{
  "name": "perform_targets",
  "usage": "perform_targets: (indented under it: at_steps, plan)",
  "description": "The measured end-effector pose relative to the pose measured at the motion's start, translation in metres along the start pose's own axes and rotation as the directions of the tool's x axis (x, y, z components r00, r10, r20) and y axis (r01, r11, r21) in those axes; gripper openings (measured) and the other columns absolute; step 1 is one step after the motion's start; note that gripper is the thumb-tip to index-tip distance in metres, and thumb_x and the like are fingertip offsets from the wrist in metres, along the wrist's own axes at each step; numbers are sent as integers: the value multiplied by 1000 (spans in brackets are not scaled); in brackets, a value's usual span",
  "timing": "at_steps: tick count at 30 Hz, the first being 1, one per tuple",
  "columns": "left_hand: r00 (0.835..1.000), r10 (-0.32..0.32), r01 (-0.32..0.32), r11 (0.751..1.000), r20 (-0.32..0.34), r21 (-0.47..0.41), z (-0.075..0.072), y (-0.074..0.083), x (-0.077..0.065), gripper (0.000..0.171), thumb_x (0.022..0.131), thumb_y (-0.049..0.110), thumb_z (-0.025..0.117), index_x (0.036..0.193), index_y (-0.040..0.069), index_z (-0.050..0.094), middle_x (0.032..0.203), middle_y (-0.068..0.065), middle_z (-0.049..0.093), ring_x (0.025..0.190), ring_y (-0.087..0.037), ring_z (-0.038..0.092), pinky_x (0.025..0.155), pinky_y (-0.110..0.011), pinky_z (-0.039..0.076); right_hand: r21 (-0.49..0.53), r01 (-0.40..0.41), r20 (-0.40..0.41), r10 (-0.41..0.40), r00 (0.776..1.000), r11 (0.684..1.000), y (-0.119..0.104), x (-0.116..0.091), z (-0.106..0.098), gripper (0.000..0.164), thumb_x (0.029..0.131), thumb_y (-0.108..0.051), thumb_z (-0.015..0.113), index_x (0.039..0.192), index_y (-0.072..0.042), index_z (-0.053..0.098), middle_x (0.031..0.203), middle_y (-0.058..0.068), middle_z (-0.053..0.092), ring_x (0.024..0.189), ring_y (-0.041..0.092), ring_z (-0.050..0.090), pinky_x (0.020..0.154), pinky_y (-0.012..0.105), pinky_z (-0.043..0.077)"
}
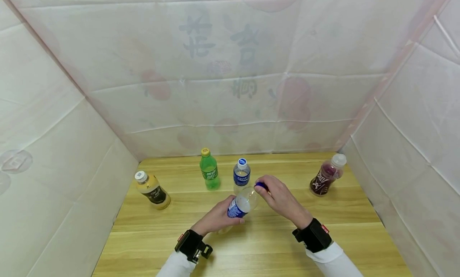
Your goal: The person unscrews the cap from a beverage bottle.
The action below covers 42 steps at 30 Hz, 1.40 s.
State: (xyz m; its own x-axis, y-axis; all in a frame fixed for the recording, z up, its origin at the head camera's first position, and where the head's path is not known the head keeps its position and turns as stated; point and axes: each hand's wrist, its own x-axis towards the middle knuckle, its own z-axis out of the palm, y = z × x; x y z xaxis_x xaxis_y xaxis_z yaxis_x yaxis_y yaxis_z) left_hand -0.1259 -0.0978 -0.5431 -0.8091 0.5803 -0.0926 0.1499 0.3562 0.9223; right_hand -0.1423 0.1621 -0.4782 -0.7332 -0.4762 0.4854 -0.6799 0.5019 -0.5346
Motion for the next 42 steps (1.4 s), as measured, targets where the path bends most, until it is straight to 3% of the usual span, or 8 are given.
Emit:
perform_targets:
  at_steps: [14,33,36,38,42]
  plan:
    - [1000,-4,4,1000,-6,-7,0,-3,-1,68,89,25,83,144,6,48,127,-9,67,113,-22,64,97,-37,53,14,21,28,-22,999,1000,1,-1,-1,15,108,-21,56,111,-7,61,95,-4,55,83,10,51,68,26,48]
    - [1000,0,0,1000,-1,-18,-2,-4,-1,68,89,23,82,145,5,47,128,-10,66,114,-23,64,97,-36,53,15,16,81,-17,997,1000,1,-2,-2,12,106,-15,60,116,-8,62,101,-4,57,89,10,52,72,28,50]
    - [998,21,-18,999,-57,51,1,-6,1,67,88,20,83,143,4,48,127,-12,66,113,-25,65,96,-39,55,21,-16,56,15,998,1000,2,-3,0,17,106,-15,61,119,-6,62,103,-3,60,88,9,55,72,28,54]
    - [991,40,-19,988,-130,155,3,-7,2,67,87,21,84,142,4,50,125,-12,67,111,-25,66,94,-41,57,6,-58,27,58,998,998,2,-3,2,22,105,-17,62,122,-3,63,101,-3,61,85,9,57,70,27,54]
    - [953,108,13,919,-284,394,8,-8,7,67,82,25,88,136,3,55,119,-11,69,105,-26,67,90,-45,58,-42,-180,-54,177,983,983,2,-5,10,26,106,-23,62,120,-1,65,88,-5,59,74,8,54,63,25,50]
